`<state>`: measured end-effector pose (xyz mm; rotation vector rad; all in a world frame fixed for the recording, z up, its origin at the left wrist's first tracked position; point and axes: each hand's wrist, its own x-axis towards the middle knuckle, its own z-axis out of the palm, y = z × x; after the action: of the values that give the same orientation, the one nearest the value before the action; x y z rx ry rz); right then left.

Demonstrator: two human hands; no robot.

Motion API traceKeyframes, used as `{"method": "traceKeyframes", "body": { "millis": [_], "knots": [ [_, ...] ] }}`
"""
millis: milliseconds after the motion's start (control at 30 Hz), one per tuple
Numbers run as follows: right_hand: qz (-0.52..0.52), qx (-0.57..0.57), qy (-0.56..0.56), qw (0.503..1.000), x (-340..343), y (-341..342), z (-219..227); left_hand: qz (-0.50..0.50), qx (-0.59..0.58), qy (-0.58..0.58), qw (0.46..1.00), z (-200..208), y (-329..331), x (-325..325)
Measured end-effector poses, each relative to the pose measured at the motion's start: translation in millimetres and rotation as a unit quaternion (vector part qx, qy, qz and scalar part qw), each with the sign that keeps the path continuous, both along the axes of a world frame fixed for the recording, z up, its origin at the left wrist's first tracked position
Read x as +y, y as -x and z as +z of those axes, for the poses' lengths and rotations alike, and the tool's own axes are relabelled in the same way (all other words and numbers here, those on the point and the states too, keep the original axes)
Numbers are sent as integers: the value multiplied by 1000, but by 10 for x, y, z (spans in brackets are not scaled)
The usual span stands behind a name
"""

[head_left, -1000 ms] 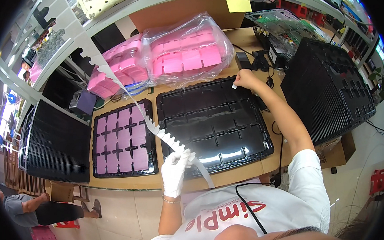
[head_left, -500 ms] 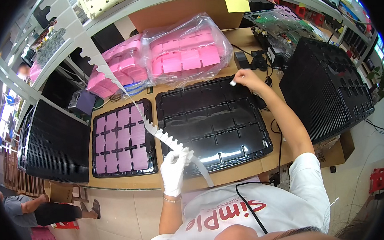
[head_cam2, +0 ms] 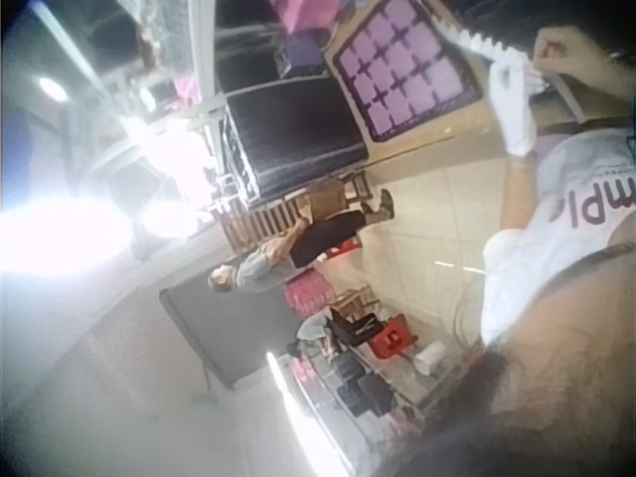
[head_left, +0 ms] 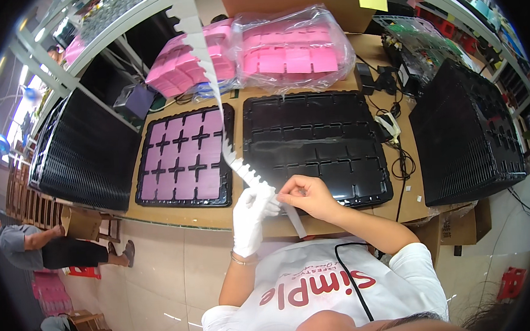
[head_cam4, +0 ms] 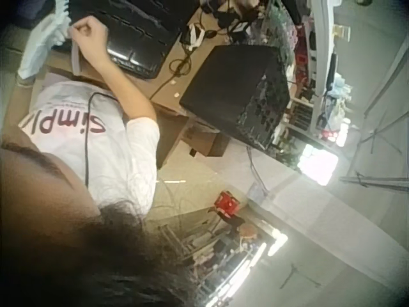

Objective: The person places a black plastic tray on a table and applies a strip of white adhesive tape to its surface. They then pick up a pink plastic insert and place it into the tray, pressing it down to secure it. This process is repeated for multiple trays, with the person consistently applying tape and inserting the pink components.

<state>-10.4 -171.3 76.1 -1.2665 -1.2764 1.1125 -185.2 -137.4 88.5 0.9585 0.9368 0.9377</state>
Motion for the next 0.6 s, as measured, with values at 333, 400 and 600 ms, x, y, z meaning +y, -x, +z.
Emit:
{"method": "traceKeyframes", "body": {
  "millis": [333,400,600],
  "knots": [
    [102,-98,-145,979,207,104,214,137,44,-34,989,-127,357,90],
    [133,-180,-74,972,445,30,149,134,61,-14,989,-139,449,106],
    [246,-333,-71,907,780,87,-59,101,92,-12,991,-163,432,54]
  ]
}}
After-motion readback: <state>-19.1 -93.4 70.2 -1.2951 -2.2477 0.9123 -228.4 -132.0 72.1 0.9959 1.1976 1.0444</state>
